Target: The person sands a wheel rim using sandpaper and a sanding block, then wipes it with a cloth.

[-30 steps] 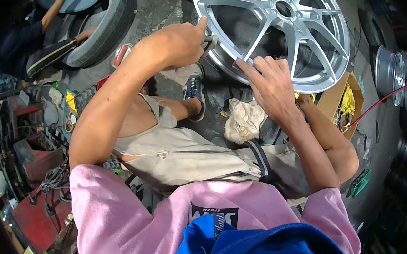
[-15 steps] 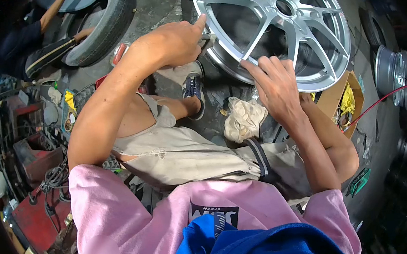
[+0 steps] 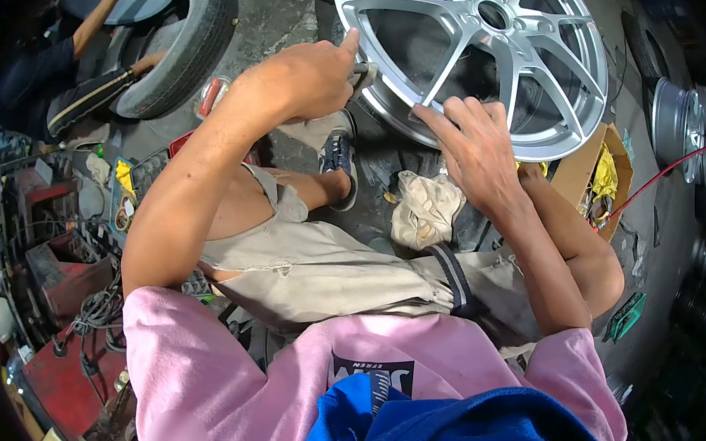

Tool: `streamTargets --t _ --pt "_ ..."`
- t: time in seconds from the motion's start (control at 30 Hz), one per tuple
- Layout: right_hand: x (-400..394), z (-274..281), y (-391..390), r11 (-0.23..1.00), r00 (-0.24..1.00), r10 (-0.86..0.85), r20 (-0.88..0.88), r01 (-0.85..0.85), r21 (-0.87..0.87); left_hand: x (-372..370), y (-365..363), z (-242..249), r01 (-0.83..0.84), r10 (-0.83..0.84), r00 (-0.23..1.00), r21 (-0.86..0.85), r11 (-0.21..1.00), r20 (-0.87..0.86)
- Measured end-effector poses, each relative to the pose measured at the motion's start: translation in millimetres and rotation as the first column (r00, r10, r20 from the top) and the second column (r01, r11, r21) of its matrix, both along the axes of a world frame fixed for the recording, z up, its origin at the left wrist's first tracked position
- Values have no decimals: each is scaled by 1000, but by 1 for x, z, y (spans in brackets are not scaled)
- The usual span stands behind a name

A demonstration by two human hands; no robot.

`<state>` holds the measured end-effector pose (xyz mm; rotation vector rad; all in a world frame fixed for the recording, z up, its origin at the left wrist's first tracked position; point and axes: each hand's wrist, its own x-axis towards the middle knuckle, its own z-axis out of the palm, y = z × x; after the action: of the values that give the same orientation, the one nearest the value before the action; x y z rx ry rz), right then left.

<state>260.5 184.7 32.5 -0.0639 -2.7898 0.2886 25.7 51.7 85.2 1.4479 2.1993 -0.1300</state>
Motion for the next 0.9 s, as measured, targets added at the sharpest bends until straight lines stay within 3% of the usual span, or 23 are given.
streamTargets --t 0.2,0.37,0.57,0.77,0.9 --pt "-5 -1 0 1000 1000 7 8 -7 9 1 5 0 6 -8 1000 -69 998 -21" --pt "-1 -1 3 1000 999 15 29 -16 8 1 -2 0 -1 0 1000 10 1000 12" --pt "-9 -6 0 1000 999 29 -45 -30 -4 4 2 2 15 -15 1000 -10 1000 -17" --pt "8 -2 4 1000 1000 15 27 -15 -6 1 3 0 -15 16 1000 -55 998 21" --pt "-10 -6 -2 999 999 27 -30 -26 35 5 2 3 9 -9 1000 -5 1000 -25"
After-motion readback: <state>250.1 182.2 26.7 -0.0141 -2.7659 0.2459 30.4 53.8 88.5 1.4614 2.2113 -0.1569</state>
